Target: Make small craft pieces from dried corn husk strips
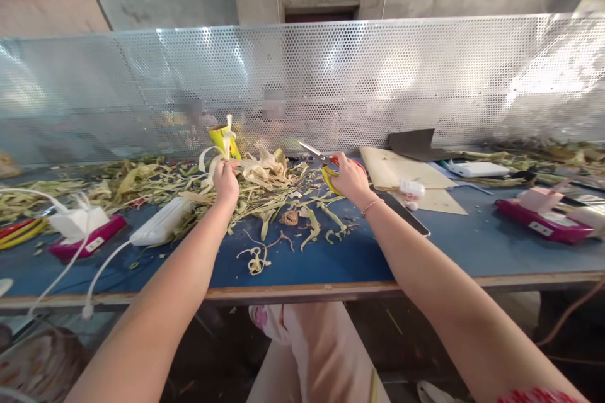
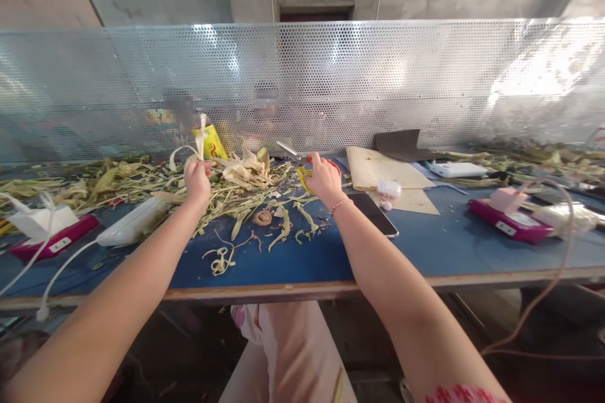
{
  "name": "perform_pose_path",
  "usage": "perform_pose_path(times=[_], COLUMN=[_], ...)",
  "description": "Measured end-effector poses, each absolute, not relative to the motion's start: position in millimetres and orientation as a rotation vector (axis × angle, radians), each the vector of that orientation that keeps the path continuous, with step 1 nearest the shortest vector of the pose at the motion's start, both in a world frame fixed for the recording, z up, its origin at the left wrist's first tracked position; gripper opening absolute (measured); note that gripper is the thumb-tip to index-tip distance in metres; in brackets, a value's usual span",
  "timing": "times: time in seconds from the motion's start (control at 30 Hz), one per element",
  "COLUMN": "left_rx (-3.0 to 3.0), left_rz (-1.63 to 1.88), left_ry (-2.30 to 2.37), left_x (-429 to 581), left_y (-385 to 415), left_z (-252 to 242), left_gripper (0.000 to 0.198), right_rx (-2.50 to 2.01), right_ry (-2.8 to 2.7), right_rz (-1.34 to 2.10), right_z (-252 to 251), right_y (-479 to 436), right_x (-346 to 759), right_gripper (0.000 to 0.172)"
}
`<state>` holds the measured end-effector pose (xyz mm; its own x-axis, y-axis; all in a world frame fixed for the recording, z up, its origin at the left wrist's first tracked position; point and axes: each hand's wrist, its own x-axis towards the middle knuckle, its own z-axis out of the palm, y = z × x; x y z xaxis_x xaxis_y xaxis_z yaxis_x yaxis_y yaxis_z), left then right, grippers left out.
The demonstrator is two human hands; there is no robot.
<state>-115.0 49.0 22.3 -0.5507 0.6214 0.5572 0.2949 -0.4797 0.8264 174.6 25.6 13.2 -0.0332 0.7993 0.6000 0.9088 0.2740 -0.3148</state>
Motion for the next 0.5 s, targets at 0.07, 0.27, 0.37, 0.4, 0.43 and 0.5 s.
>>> perform_pose_path(times=[0.07,0.27,0.37,0.4,0.43,0.5], left_rx=[1.481,1.675,1.768,1.759,1.730,1.642], left_rz=[1.959,1.279,1.149,1.144,1.152,1.179], left_ry=[1.356,0.982,0.954,0.933,0.910,0.862], left_x=[-105.2,-63.3,-48.9,-45.9,-43.7,-40.8], left_y=[42.9,18.4,10.1,8.7,8.0,8.2], left_z=[22.4,17.2,12.2,10.5,8.7,5.0], left_gripper=[0.021,0.014,0.018,0.019,0.019,0.019], right_rx=[-1.521,-1.407,-1.341,-1.319,-1.297,-1.258], right_ry=[-1.855,-1.917,-1.943,-1.956,-1.967,-1.974], right_rz=[-0.199,-0.154,-0.064,-0.035,-0.001,0.101], right_z=[13.0,13.3,11.8,11.1,10.2,8.3], right_y=[25.0,15.3,8.5,6.6,5.1,3.9], right_x=[172.2,154.3,141.4,137.4,133.9,128.5], right_gripper=[0.044,0.042,0.044,0.046,0.049,0.051])
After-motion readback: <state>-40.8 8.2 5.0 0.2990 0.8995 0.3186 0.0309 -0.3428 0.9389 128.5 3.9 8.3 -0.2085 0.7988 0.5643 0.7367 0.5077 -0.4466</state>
